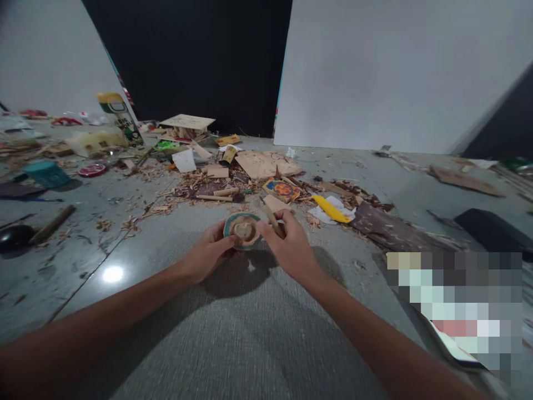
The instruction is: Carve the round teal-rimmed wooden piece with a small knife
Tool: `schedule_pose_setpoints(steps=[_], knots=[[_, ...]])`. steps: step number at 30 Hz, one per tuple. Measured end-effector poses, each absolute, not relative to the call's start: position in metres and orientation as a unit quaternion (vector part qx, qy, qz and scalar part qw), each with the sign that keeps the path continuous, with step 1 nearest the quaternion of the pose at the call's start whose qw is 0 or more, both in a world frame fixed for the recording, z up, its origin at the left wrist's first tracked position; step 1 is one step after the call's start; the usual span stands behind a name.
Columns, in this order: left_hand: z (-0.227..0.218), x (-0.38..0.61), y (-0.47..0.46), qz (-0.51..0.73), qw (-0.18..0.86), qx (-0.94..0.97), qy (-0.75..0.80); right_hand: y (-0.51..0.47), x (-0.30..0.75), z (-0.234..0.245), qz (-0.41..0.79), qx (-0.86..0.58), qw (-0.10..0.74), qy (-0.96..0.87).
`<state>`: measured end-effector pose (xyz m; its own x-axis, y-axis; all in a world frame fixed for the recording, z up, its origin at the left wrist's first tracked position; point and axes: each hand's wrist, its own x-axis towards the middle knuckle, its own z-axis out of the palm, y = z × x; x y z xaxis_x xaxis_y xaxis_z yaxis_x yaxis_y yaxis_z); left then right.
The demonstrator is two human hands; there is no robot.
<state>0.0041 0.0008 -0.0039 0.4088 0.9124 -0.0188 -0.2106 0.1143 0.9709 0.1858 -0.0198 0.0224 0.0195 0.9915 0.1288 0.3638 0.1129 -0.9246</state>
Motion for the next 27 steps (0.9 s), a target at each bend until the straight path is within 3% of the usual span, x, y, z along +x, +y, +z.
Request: schedule_pose_setpoints(steps=[3,8,11,27], knots=[[0.001,0.005,-0.002,0.411,0.645,0.536,0.359,-0.022,0.189,0.031,0.302,-0.533,0.433,-0.661],[0.002,0.003,-0.004,0.419,0.636,0.54,0.359,-0.027,0.196,0.049,0.188,-0.526,0.293,-0.776],[0.0,0.002,-0.003,0.423,0.638,0.54,0.349,-0.031,0.2,0.059,0.149,-0.521,0.256,-0.801],[0.004,0.002,-0.006,0.415,0.599,0.61,0.311,-0.047,0.201,0.081,0.11,-0.517,0.196,-0.826]])
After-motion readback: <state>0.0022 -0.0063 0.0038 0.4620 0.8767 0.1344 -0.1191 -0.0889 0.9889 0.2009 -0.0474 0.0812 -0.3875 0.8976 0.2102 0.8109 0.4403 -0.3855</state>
